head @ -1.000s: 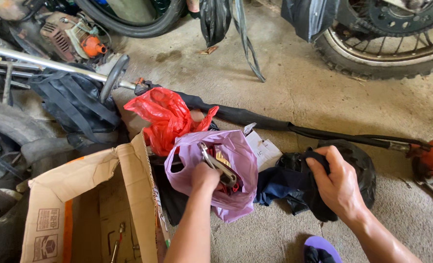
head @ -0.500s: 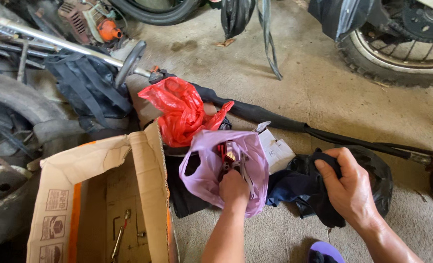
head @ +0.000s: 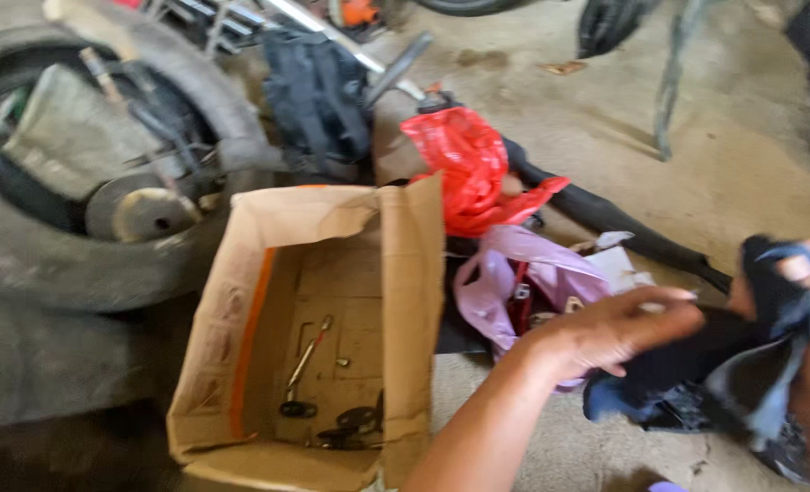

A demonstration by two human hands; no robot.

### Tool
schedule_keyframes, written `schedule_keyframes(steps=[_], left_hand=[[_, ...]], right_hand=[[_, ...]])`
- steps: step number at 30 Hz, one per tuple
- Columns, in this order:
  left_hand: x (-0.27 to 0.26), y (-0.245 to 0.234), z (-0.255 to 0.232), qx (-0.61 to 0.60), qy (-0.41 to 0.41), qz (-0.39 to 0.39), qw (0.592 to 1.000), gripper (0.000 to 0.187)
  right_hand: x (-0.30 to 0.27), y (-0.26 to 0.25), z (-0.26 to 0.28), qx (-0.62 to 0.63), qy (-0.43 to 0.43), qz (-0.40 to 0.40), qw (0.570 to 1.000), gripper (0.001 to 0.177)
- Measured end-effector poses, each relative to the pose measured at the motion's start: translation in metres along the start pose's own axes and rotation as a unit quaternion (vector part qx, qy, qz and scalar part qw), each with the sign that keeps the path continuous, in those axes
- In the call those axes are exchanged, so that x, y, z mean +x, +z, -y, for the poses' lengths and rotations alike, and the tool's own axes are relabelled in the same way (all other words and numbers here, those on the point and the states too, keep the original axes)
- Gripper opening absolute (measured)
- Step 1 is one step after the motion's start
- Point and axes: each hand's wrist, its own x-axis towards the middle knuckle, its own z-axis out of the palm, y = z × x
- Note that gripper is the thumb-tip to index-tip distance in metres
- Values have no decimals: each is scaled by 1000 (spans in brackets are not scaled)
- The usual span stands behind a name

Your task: The person sits on the floor and wipes various metal tools with a dark cloth, then places them into a cardboard box. They handle items one by one, including wrenches and small metal parts, and transfer them from plastic bags into the box.

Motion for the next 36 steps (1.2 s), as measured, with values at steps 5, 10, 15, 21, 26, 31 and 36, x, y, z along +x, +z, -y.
schedule_keyframes(steps=[5, 10, 15, 21, 26, 31, 36], left_hand=[[-27, -20, -16, -124, 3, 3, 992, 72], [-63, -99, -57, -200, 204, -60, 956, 34], [-130, -171, -123, -197, 234, -166, 938, 20], [-249, -236, -154, -132, 232, -286, 920, 36], [-335, -285, -120, -42, 170, -394, 902, 54], [-346, -335, -2, 79, -170, -427, 885, 35], [-328, -374, 156, 245, -368, -415, 795, 43]], right_hand=[[23, 48, 2, 68, 29, 33, 997, 22], [33, 125, 33, 71, 12, 165, 984, 27], [10, 246, 80, 196, 249, 439, 840, 57], [-36, 379, 92, 146, 283, 461, 828, 43], [-64, 428, 60, 72, 325, 426, 841, 38], [-79, 432, 27, -4, 266, 428, 864, 39], [-83, 428, 11, -141, 246, 419, 863, 44]])
